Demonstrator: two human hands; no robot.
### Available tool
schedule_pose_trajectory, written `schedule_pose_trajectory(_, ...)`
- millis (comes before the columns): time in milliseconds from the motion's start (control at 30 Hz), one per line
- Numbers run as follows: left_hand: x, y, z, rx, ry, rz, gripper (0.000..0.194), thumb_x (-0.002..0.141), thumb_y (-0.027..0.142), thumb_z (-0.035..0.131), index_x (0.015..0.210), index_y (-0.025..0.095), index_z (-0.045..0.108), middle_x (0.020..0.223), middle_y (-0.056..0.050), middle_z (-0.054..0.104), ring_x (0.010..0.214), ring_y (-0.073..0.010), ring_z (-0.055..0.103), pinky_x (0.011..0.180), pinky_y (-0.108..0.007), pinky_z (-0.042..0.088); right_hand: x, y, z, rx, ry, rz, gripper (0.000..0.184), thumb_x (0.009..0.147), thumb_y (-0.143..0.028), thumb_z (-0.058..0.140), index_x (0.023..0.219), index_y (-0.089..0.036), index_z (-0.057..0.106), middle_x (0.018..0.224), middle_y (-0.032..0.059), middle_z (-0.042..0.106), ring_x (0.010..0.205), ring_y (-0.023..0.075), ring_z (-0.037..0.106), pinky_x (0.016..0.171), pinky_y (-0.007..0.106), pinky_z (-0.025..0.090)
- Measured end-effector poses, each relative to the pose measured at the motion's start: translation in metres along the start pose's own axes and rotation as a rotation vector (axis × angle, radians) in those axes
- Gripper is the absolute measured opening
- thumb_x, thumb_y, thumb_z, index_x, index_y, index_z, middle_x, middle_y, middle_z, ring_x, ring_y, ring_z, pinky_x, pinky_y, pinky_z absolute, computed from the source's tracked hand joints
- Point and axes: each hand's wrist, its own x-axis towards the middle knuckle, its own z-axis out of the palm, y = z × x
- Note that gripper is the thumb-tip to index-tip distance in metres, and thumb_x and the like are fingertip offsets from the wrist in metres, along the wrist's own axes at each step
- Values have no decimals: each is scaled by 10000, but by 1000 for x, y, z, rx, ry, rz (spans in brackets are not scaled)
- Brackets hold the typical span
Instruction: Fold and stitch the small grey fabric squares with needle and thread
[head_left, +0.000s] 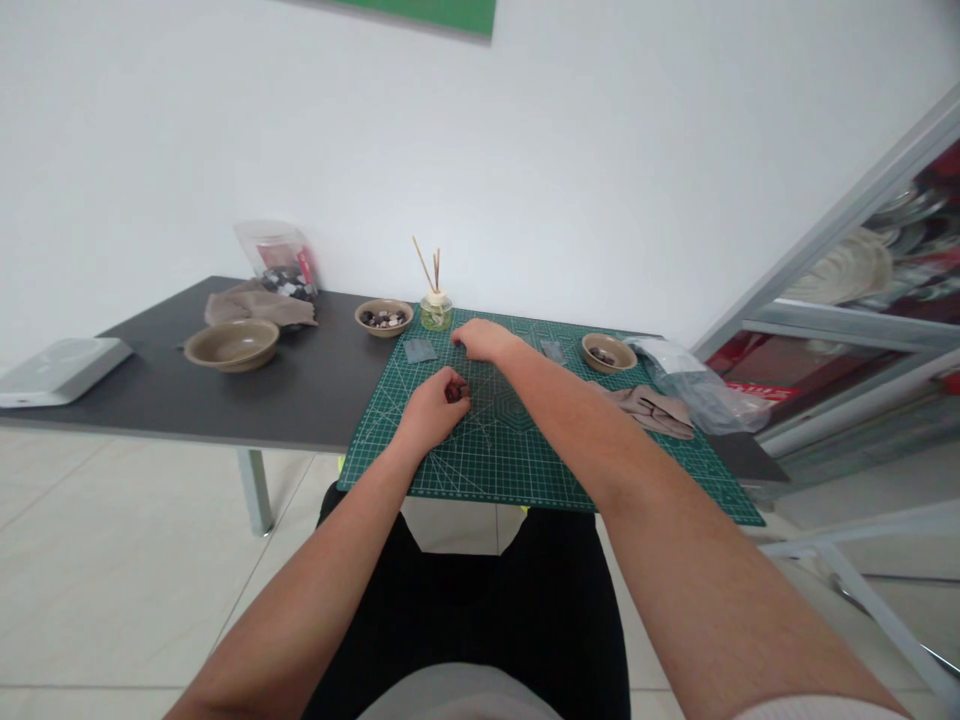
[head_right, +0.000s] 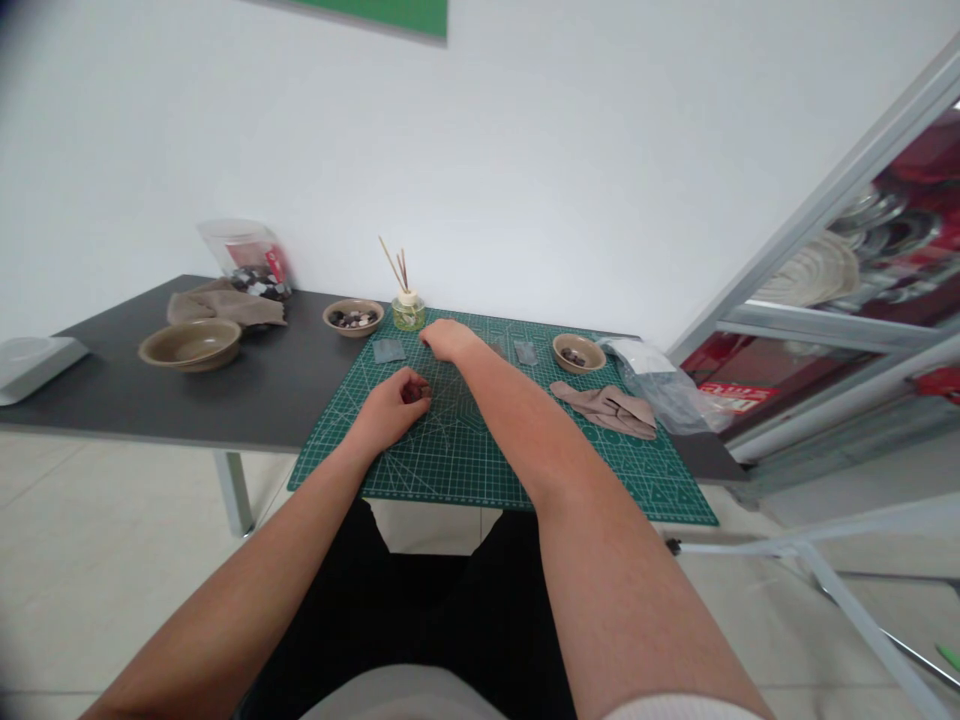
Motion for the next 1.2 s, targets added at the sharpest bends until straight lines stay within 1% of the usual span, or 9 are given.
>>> schedule_pose_trajectory(167, 0, 1, 0, 19, 12, -7, 106, 741, 215, 587, 845, 222, 567, 697, 41, 561, 651, -142, 519, 627, -275, 380, -3, -7, -6, 79, 78, 112, 267, 817, -87, 560, 1002, -141, 745, 1042, 156, 738, 1012, 266, 685, 862, 308, 505)
schedule_pose_trajectory(367, 0, 1, 0, 4, 20, -8, 104, 743, 223, 579, 843, 223, 552, 681, 42, 543, 643, -145, 515, 623, -276, 373, -23, -6, -18, 353, 385, 218, 344, 812, -150, 563, 1127, -120, 699, 1176, 116, 704, 1131, 234, 631, 1006, 303, 444)
schedule_pose_trajectory(433, 1, -1, 0, 4, 22, 8, 112, 746, 228, 573, 855, 227, 547, 679, 43, 536, 640, -146, 511, 627, -276, 373, -38, -5, -18, 521, 432, 281, 411, 789, -166, 578, 1188, -118, 662, 1192, 102, 698, 1116, 225, 638, 990, 306, 461)
schedule_pose_trajectory(500, 2, -2, 0, 11, 17, 24, 125, 739, 220, 569, 861, 232, 544, 681, 45, 531, 643, -147, 509, 639, -276, 376, -55, -5, -14, 707, 428, 317, 433, 792, -133, 515, 1206, -134, 638, 1149, 84, 712, 1033, 203, 674, 930, 313, 502)
schedule_pose_trajectory(567, 3, -4, 0, 12, 17, 19, 118, 741, 220, 560, 857, 235, 543, 676, 45, 520, 652, -148, 512, 642, -274, 375, -73, -6, -7, 820, 501, 294, 435, 803, -127, 482, 1216, -143, 618, 1179, 90, 694, 1028, 188, 679, 926, 313, 510)
schedule_pose_trajectory(733, 5, -4, 0, 41, 28, 15, 42, 795, 248, 515, 830, 238, 535, 677, 44, 515, 662, -148, 511, 646, -275, 373, -120, -20, 20, 837, 687, 330, 404, 914, -215, 426, 1304, -204, 529, 1240, 104, 658, 1114, 181, 648, 944, 337, 521)
schedule_pose_trajectory(867, 6, -4, -1, 100, 18, 16, 67, 792, 249, 535, 856, 236, 546, 698, 40, 545, 671, -149, 528, 642, -277, 372, -143, -36, 42, 920, 619, 320, 409, 878, -203, 512, 1286, -220, 532, 1244, 96, 652, 1094, 171, 655, 927, 319, 530)
schedule_pose_trajectory(1033, 7, -5, -1, 124, 2, 18, 140, 783, 268, 554, 914, 230, 588, 723, 28, 580, 677, -159, 546, 651, -286, 390, -148, -40, 55, 1076, 488, 351, 523, 754, -147, 649, 1261, -216, 544, 1065, 59, 716, 911, 165, 690, 846, 321, 551)
schedule_pose_trajectory(1200, 7, -4, -1, 103, 5, -13, 136, 768, 293, 587, 875, 213, 612, 743, 10, 621, 700, -166, 570, 676, -295, 414, -147, -39, 54, 1110, 623, 359, 355, 806, -223, 608, 1160, -210, 607, 1030, 54, 714, 923, 170, 679, 854, 320, 534)
